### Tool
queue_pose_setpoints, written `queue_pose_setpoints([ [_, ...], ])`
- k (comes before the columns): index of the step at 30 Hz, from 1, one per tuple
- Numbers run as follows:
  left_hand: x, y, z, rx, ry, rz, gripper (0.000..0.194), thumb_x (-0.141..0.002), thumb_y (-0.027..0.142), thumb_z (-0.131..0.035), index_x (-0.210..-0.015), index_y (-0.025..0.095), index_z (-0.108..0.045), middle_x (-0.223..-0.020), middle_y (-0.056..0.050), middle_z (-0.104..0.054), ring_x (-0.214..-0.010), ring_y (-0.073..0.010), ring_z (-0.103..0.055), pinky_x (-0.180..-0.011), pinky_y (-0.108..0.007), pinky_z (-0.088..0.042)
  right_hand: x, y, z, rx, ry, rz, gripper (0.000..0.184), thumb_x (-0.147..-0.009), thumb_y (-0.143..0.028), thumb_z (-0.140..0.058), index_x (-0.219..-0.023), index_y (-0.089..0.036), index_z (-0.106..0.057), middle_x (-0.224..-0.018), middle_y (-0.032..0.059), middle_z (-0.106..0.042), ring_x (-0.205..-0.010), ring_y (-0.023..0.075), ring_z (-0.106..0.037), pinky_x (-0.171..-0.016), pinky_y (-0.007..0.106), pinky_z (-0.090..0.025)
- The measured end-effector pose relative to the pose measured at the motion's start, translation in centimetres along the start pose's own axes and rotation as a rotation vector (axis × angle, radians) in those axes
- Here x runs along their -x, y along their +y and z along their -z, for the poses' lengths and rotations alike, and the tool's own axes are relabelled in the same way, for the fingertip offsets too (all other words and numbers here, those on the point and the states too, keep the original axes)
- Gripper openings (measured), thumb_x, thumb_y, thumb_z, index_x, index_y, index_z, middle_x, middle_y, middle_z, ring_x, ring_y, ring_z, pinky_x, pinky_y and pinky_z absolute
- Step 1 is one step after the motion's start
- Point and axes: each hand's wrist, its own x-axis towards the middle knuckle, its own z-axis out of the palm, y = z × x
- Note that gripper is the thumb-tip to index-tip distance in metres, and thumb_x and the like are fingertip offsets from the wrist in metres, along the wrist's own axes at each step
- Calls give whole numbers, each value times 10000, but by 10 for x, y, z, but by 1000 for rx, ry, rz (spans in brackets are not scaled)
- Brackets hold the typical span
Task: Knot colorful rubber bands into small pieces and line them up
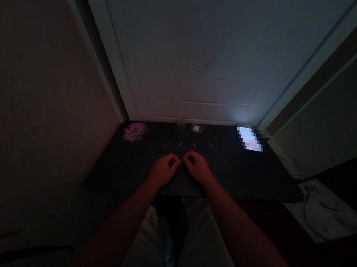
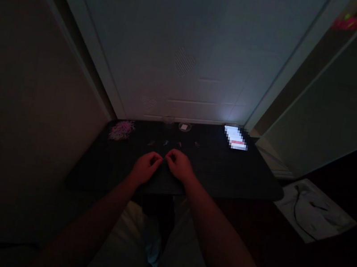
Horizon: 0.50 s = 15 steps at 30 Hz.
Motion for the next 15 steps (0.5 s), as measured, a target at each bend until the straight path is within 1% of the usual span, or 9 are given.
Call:
queue_pose_setpoints([
  [3,0,0,0,-20,60,19,167,-838,297,-477,-860,181,-595,-824,-24,-643,-756,-139,-579,-707,-267,-448,1,0,1,31,-97,42,75,-761,-215,-531,-768,-189,-600,-724,-4,-594,-642,118,-510,-604,241,-374],
  [5,0,0,-1,-38,100,22,162,-842,290,-471,-854,178,-587,-831,-33,-641,-784,-149,-580,-731,-280,-446,1,0,1,45,-121,62,73,-761,-220,-537,-762,-189,-603,-722,-5,-592,-643,117,-508,-604,240,-372],
  [8,1,1,0,-50,170,17,157,-848,280,-462,-854,175,-578,-864,-46,-638,-834,-162,-577,-768,-296,-443,0,1,0,54,-108,71,80,-770,-228,-534,-758,-188,-602,-727,-3,-596,-656,118,-512,-621,241,-377],
  [12,2,1,2,-13,288,34,165,-863,279,-435,-879,173,-561,-883,-53,-628,-856,-162,-575,-785,-292,-442,0,2,0,31,-83,52,87,-778,-233,-528,-765,-189,-602,-730,-4,-602,-661,118,-518,-627,241,-380],
  [14,3,1,3,2,305,33,166,-865,276,-432,-881,171,-559,-883,-52,-626,-852,-157,-574,-784,-286,-441,0,1,0,16,-85,39,85,-775,-235,-532,-764,-187,-602,-721,-5,-601,-653,118,-517,-617,238,-379],
  [15,3,2,3,5,290,28,165,-864,277,-435,-876,171,-561,-880,-50,-627,-845,-155,-574,-780,-283,-441,0,0,0,12,-87,35,85,-773,-235,-534,-762,-187,-602,-720,-4,-601,-651,118,-518,-615,238,-378],
])
